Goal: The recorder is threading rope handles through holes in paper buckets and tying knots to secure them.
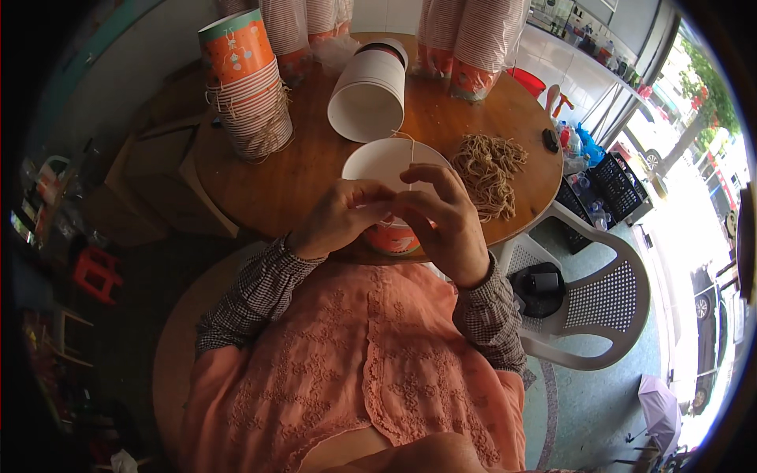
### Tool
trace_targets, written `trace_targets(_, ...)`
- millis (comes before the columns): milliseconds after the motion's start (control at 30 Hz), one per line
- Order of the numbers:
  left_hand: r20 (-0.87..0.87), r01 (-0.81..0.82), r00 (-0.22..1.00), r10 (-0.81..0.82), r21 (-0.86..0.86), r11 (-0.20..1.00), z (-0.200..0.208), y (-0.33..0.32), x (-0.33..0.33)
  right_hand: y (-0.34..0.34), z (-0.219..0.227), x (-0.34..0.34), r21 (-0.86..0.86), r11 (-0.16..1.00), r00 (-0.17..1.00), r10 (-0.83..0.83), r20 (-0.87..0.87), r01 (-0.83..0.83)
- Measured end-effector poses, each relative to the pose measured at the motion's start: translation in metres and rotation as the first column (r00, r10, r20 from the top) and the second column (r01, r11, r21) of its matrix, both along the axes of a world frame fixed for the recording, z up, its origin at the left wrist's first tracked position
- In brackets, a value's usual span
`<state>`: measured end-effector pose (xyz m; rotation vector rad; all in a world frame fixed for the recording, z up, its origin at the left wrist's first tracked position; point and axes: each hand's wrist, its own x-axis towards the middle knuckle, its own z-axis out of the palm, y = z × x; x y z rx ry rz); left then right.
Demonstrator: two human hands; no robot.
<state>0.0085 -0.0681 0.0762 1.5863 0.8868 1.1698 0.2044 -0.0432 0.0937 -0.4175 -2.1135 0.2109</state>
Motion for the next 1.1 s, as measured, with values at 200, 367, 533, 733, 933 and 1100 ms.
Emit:
trace_targets(200,-0.089,0.022,0.996,-0.019,0.029,0.999,0.006,-0.005,0.003,0.005,-0.005,-0.001,-0.25,0.967,0.994,0.023,-0.103,-0.049)
trace_targets(367,0.016,-0.019,1.0,0.019,-0.02,1.0,0.002,-0.003,0.003,0.008,-0.011,0.0,-0.548,0.818,0.977,0.074,-0.199,-0.173)
trace_targets(533,-0.035,-0.158,0.985,0.17,0.231,0.96,-0.006,-0.002,0.006,0.008,-0.012,-0.003,-0.467,0.883,0.991,-0.013,-0.13,-0.049)
trace_targets(733,-0.012,-0.243,0.968,0.251,0.207,0.948,-0.009,-0.006,0.01,0.001,-0.008,-0.003,-0.363,0.928,0.992,-0.115,-0.057,0.087)
trace_targets(933,0.124,-0.27,0.959,0.256,0.115,0.956,-0.007,-0.005,0.014,-0.001,-0.011,-0.011,-0.219,0.975,0.989,-0.075,-0.123,0.047)
trace_targets(1100,0.045,-0.254,0.967,0.25,0.151,0.955,-0.012,-0.006,0.011,-0.003,-0.009,-0.012,-0.175,0.983,0.989,-0.085,-0.12,0.063)
